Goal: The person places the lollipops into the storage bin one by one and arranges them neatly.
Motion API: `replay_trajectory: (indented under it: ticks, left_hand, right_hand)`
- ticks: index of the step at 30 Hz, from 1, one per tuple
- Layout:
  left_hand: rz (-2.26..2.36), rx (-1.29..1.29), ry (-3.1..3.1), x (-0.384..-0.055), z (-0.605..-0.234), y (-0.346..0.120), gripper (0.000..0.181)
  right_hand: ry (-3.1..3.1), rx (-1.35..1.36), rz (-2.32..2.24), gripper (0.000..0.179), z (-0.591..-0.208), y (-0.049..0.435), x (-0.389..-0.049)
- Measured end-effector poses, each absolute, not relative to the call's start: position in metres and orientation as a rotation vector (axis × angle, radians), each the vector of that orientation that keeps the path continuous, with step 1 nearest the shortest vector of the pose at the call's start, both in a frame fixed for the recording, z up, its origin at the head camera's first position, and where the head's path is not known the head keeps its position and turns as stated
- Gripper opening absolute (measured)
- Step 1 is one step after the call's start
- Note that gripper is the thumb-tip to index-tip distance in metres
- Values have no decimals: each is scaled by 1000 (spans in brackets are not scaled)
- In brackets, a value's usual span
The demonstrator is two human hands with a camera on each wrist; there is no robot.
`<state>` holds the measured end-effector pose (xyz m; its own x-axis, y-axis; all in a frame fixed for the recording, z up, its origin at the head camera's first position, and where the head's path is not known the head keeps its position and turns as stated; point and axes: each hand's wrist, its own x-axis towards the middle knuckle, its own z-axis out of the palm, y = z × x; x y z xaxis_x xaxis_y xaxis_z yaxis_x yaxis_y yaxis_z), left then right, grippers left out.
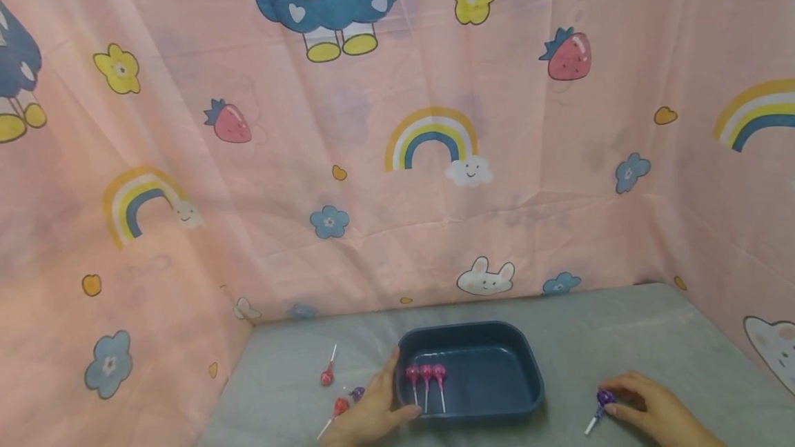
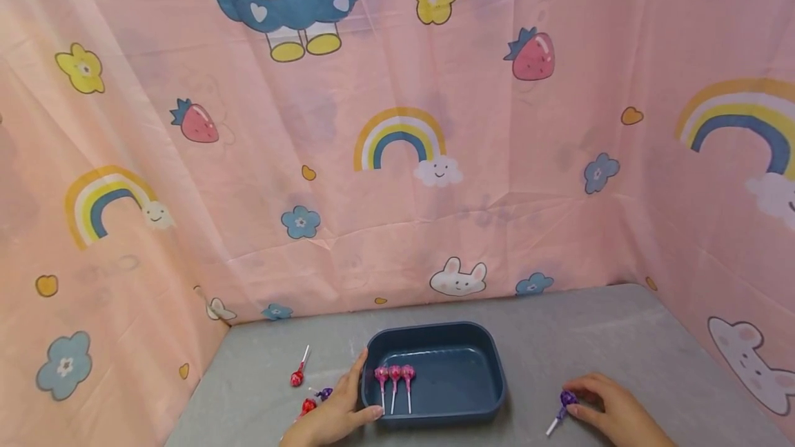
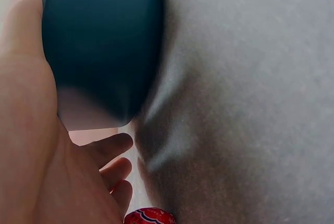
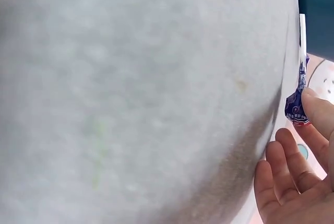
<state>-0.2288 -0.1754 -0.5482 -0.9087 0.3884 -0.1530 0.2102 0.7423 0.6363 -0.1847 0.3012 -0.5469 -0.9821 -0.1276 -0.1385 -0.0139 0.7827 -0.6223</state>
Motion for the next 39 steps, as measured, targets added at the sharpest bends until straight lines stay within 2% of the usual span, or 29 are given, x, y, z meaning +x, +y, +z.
replay_trajectory:
  ticks: [9, 18, 28, 39]
  left_hand:
    - [924, 421, 2651, -228, -548, -175, 105]
    - [927, 398, 2640, -229, -548, -175, 106]
    - [928, 385, 2641, -230, -551, -176, 106]
    - [945, 337, 2613, -230, -551, -176, 107]
  right_hand:
    - [2879, -285, -1016, 39, -536, 299, -186]
    - [3097, -596, -1209, 24, -520, 282, -199]
    - [3061, -543, -1101, 26, -488, 262, -216]
    - [2998, -610, -1097, 28, -470, 238, -229]
